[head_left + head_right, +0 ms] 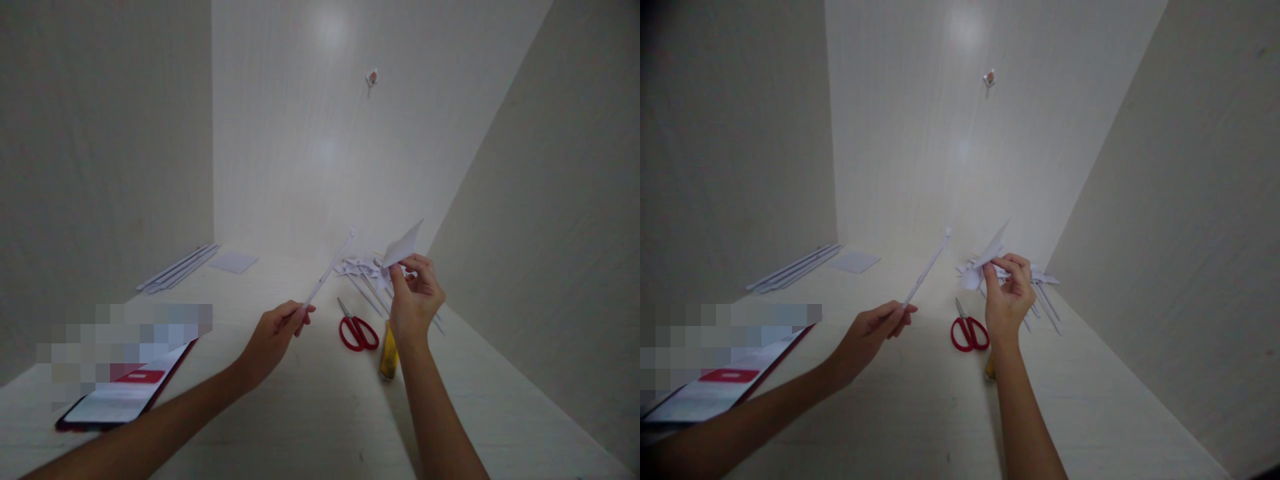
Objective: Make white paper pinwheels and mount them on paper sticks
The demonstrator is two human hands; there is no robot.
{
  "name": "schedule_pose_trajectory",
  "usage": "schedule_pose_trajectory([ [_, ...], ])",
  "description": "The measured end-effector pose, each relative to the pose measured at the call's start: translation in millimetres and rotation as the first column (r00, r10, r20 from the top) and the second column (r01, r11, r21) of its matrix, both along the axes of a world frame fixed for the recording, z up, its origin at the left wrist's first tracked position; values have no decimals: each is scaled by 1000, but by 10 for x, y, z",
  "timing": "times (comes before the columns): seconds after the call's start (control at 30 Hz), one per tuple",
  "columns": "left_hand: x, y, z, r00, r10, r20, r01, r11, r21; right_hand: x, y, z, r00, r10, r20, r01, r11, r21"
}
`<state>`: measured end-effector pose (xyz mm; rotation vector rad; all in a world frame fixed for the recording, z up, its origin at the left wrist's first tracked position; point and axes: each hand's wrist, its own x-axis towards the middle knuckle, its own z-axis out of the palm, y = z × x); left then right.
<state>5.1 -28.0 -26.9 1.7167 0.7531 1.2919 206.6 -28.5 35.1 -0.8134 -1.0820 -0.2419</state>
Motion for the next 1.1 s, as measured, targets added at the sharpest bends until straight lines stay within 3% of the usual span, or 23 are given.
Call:
schedule_pose_trajectory([
  [0.13,-2,-2,8,999,26,-25,-24,998,52,-24,-7,4,1000,20,4,-20,1000,17],
  [0.37,5,-24,-37,998,-50,47,54,995,-84,-50,-13,4,999,34,14,-34,998,52],
  [0.63,24,-58,8,995,-43,88,52,994,-98,-86,-49,17,985,-137,107,131,990,57],
  [1.1,11,-45,-61,995,-38,95,45,996,-83,-85,-45,2,976,-181,122,173,982,69],
])
